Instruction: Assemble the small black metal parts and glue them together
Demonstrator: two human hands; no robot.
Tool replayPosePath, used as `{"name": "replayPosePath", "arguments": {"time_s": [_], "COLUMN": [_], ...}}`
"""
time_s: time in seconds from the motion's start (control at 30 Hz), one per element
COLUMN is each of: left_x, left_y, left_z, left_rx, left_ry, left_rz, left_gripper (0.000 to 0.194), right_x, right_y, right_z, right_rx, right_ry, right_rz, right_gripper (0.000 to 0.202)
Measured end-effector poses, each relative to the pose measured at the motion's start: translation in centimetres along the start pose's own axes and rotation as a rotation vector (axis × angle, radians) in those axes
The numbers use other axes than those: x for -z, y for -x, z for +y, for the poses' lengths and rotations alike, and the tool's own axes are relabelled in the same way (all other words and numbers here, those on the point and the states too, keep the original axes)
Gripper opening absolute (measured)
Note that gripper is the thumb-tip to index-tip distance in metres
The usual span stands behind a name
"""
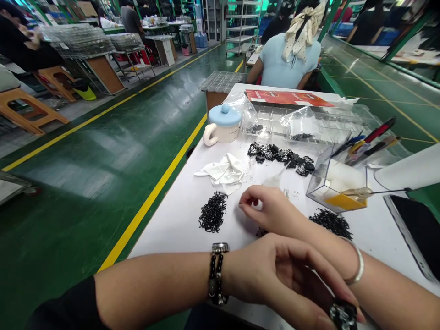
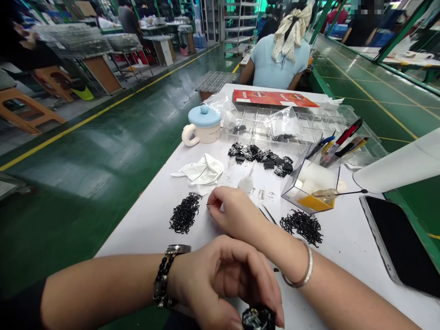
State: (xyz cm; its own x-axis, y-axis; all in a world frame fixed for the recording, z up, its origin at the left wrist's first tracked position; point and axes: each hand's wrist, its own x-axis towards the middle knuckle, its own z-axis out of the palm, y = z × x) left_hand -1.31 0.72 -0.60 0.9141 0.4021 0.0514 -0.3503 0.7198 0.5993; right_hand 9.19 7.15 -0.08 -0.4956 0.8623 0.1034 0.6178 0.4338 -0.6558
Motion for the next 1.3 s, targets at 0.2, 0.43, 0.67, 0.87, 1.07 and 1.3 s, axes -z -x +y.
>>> {"name": "replayPosePath", "arguments": {"time_s": [0.2,0.43,0.67,0.87,1.07,1.3], "left_x": [-0.1,0.7,0.9,1.0,1.0,1.0], "left_y": [-0.4,-1.4,-1.6,-1.5,-1.5,-1.5], "left_z": [0.2,0.5,0.4,0.3,0.2,0.2], "left_rx": [-0.008,-0.017,-0.023,0.008,0.018,0.034], "left_ry": [0.102,0.145,0.091,0.077,0.056,0.128], "left_rz": [0.09,0.301,0.346,0.351,0.354,0.343], "left_gripper": [0.034,0.033,0.034,0.034,0.034,0.033], "right_x": [5.2,6.7,6.2,6.1,6.0,6.0], "right_y": [5.7,11.1,11.5,11.6,11.9,12.1], "right_z": [1.0,0.6,-0.1,0.2,-0.2,-0.1], "right_rx": [-0.019,0.01,0.057,0.074,0.089,0.216], "right_ry": [-0.117,-0.125,-0.145,-0.241,-0.234,-0.173], "right_rz": [0.213,0.495,0.411,0.348,0.313,0.319], "right_gripper": [0.003,0.017,0.015,0.018,0.017,0.027]}}
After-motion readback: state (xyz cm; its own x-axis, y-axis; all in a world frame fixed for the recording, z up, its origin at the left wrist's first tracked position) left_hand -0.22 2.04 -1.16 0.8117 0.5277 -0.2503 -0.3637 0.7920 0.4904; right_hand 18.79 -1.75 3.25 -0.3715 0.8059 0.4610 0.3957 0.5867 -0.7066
